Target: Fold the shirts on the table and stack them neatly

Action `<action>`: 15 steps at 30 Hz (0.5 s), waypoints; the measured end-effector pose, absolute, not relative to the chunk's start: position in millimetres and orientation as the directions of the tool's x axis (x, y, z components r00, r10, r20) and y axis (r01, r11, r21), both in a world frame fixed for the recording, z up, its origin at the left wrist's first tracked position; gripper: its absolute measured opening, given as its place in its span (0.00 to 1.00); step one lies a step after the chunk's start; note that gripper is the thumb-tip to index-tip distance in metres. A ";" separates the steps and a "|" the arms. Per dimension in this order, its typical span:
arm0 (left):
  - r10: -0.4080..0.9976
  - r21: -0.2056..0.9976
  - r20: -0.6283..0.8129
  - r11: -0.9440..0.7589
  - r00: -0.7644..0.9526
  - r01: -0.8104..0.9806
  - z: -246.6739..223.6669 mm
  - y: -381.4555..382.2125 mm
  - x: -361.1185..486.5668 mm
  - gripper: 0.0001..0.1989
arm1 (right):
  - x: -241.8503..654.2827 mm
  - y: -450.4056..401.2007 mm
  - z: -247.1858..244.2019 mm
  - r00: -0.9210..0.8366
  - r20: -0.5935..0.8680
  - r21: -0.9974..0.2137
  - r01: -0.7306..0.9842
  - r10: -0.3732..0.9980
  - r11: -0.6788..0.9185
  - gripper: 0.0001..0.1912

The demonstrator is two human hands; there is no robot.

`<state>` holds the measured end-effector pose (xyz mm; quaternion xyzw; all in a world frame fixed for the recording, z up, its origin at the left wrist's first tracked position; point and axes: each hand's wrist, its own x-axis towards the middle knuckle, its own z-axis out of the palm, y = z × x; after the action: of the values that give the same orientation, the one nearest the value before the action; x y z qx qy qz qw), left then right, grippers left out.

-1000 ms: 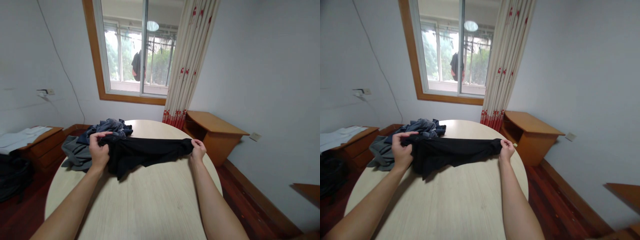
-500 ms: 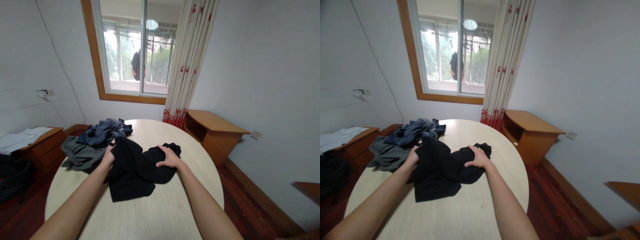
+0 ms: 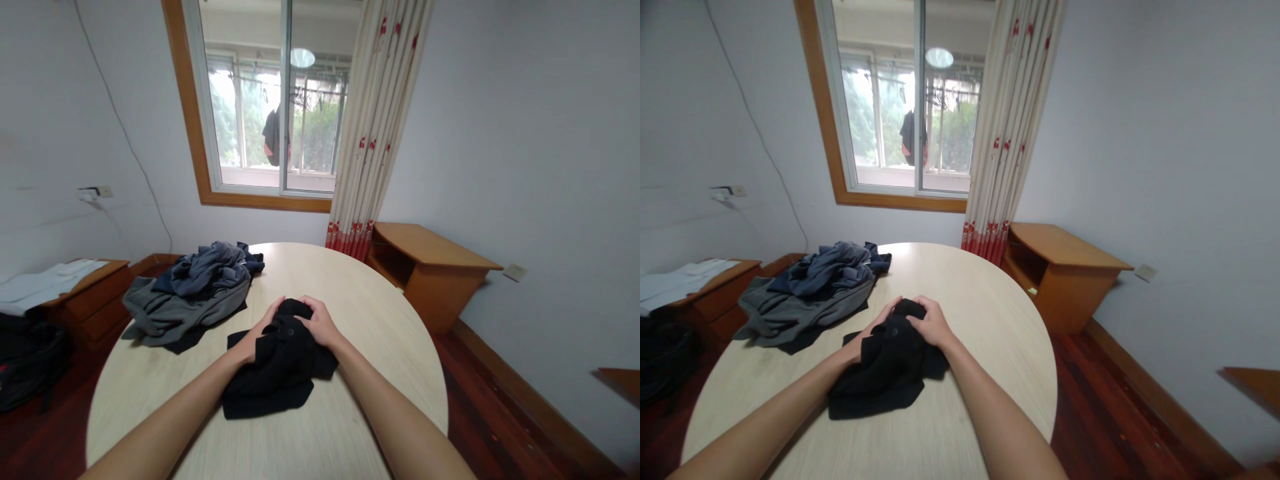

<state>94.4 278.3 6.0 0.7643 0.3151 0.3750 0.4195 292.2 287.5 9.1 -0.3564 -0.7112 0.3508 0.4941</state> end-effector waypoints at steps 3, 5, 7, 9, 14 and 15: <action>0.757 0.849 0.367 -0.510 0.541 0.138 9.7 269.3 105.7 0.32 | 285.8 280.9 16.2 -0.184 0.510 -0.846 0.070 0.840 0.529 0.16; 0.759 0.806 0.432 -0.567 0.487 0.171 20.7 271.0 105.8 0.30 | 287.9 278.7 22.9 -0.121 0.519 -0.851 0.021 0.846 0.525 0.18; 0.759 0.732 0.536 -0.636 0.370 0.245 45.7 281.8 95.1 0.27 | 296.6 279.4 28.8 -0.041 0.509 -0.860 -0.014 0.860 0.509 0.20; 0.709 0.630 0.687 -0.689 0.156 0.357 87.0 301.9 73.5 0.25 | 309.8 283.2 31.3 0.039 0.499 -0.866 -0.004 0.866 0.499 0.21; 0.420 0.348 0.903 -0.590 -0.091 0.729 207.1 372.3 -1.2 0.30 | 335.7 296.8 18.9 0.133 0.443 -0.894 0.140 0.886 0.426 0.23; 0.439 0.341 0.893 -0.522 -0.097 0.782 219.9 385.2 -13.4 0.29 | 337.1 298.1 15.6 0.123 0.424 -0.901 0.162 0.897 0.403 0.23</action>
<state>-13.4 385.2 219.9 0.6552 0.4658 0.5758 -0.1490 337.1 298.1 15.6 -0.4516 -0.5865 0.3073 0.5980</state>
